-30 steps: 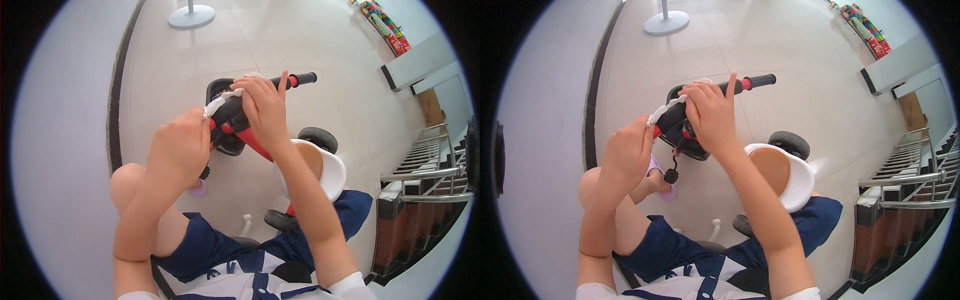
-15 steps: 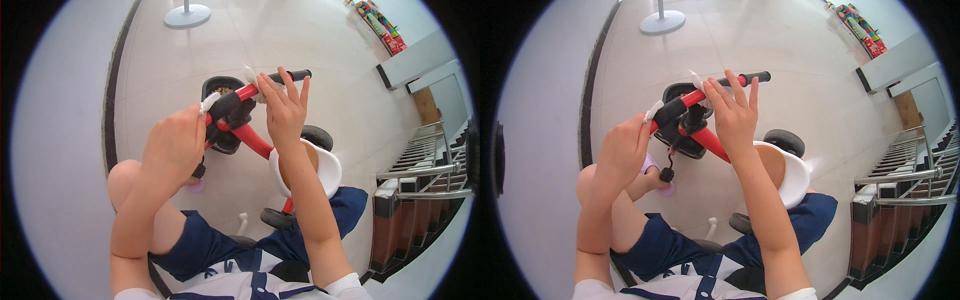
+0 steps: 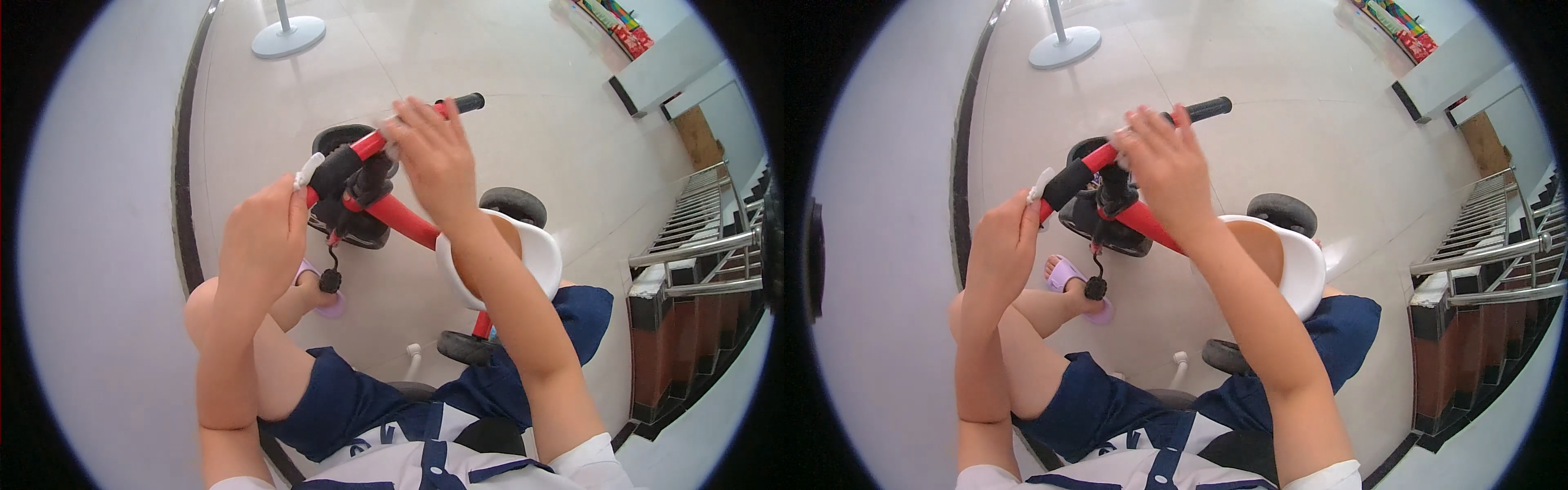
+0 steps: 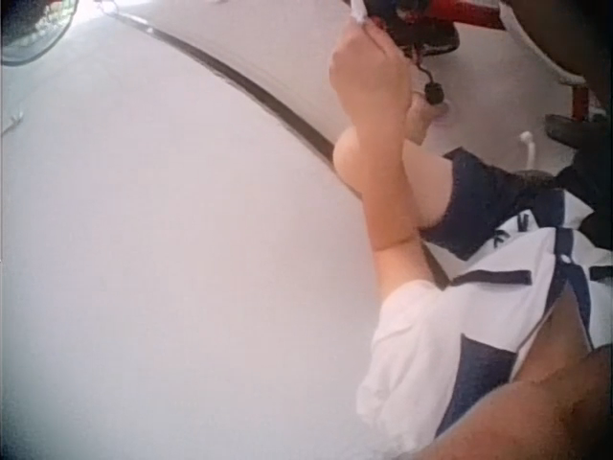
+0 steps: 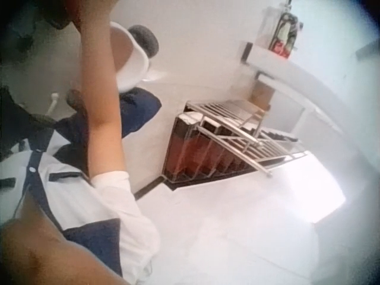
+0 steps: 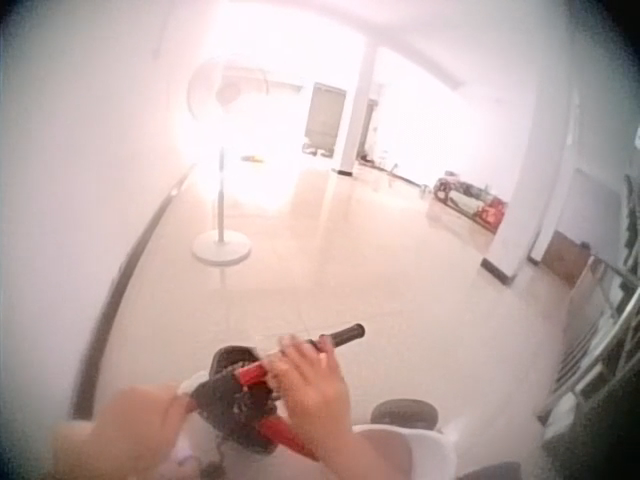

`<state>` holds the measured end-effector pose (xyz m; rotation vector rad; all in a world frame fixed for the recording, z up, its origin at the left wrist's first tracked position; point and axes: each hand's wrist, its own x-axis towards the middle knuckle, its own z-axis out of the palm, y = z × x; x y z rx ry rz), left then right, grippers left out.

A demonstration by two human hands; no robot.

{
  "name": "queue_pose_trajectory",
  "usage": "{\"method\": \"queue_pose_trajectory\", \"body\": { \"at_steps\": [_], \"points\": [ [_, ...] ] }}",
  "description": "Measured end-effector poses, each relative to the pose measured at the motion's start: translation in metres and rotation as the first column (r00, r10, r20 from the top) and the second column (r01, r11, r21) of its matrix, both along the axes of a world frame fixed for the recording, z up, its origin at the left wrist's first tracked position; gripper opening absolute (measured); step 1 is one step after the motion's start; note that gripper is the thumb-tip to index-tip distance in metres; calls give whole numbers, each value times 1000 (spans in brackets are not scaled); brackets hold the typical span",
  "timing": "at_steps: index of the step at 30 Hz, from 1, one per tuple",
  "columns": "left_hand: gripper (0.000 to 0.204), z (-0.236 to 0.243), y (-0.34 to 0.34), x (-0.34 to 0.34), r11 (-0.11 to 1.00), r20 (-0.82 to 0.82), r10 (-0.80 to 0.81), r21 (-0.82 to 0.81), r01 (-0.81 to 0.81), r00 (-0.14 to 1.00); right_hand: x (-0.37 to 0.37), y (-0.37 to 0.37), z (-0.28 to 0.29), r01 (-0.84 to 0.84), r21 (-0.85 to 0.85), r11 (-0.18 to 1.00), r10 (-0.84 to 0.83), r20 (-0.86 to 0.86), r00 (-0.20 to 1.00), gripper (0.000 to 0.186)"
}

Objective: The person wipes the seat and handle of a tricycle with a cloth.

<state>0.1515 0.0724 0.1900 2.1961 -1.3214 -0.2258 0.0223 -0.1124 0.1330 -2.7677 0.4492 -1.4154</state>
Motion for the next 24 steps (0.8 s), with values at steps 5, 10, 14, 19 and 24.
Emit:
{"method": "queue_pose_trajectory", "body": {
  "at_steps": [5,10,14,19,24],
  "points": [
    [24,10,-1,-7,1000,-17,2,1,-2,1000,2,-6,6,59,-30,998,-59,0,998,12],
    [25,5,3,1,1000,-1,-8,11,8,1000,26,38,-3,-147,241,959,127,96,987,17],
    [26,7,1,2,998,21,-6,67,4,1000,22,25,-2,-109,97,989,106,35,994,15],
    [27,4,2,-3,1000,-42,-7,23,8,999,3,-8,-4,10,-16,1000,-10,-32,999,14],
    [29,-4,12,-11,996,-39,-85,20,86,996,-9,-13,5,-31,15,999,32,-60,998,16]
  ]
}}
